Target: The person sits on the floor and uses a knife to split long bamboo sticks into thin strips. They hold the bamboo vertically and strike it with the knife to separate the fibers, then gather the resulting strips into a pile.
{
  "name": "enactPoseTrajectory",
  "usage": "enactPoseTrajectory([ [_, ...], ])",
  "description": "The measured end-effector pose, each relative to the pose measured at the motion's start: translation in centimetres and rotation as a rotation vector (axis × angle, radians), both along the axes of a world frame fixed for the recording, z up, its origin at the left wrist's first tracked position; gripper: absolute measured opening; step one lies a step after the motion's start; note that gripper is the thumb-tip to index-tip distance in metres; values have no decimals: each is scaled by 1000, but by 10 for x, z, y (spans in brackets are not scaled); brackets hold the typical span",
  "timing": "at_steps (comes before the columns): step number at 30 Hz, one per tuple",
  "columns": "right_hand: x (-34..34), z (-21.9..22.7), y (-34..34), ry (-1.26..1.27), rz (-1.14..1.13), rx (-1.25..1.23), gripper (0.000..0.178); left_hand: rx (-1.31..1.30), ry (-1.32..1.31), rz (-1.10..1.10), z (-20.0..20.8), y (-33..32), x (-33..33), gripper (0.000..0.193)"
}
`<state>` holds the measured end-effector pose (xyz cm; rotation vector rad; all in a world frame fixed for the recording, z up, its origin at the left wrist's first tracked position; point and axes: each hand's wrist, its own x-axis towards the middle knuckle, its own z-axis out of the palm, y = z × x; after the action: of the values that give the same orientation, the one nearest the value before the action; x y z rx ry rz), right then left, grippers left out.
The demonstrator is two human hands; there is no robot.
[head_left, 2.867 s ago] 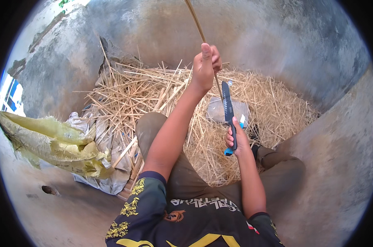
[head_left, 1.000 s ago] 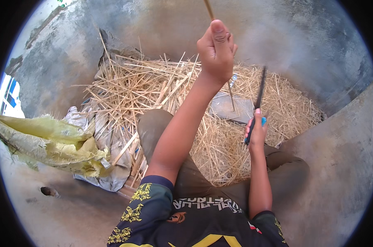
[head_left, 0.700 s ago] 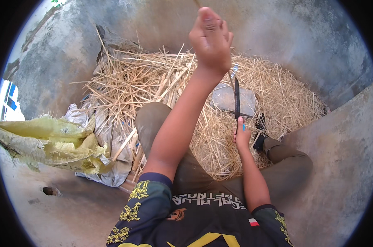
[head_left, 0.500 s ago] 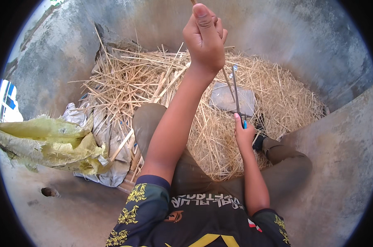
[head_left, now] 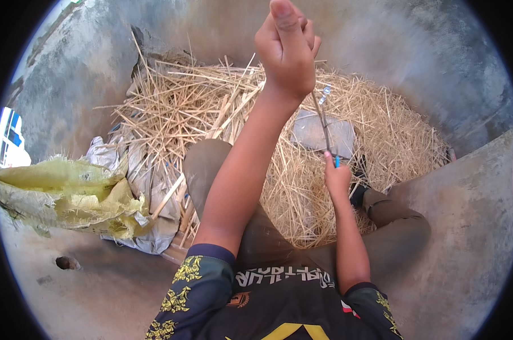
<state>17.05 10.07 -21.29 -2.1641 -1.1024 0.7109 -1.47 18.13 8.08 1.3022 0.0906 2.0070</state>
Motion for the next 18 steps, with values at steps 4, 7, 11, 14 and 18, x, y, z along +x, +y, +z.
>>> enactPoseTrajectory([
  [4, -17, 82, -25, 258, 230, 422, 62, 20, 10, 43, -1, 3, -3, 47],
  [7, -25, 107, -29, 190, 353, 697, 55, 46, 2, 46, -1, 3, 1, 47],
  [11, 7, -17, -4, 96, 222, 271, 53, 23, 0, -18, 1, 1, 6, 48],
  [14, 13, -24, 3, -110, 100, 24, 51, 20, -30, -14, 0, 5, -4, 48],
  [18, 2, 32, 3, 275, 120, 257, 47, 32, -8, 24, 1, 5, -2, 48],
])
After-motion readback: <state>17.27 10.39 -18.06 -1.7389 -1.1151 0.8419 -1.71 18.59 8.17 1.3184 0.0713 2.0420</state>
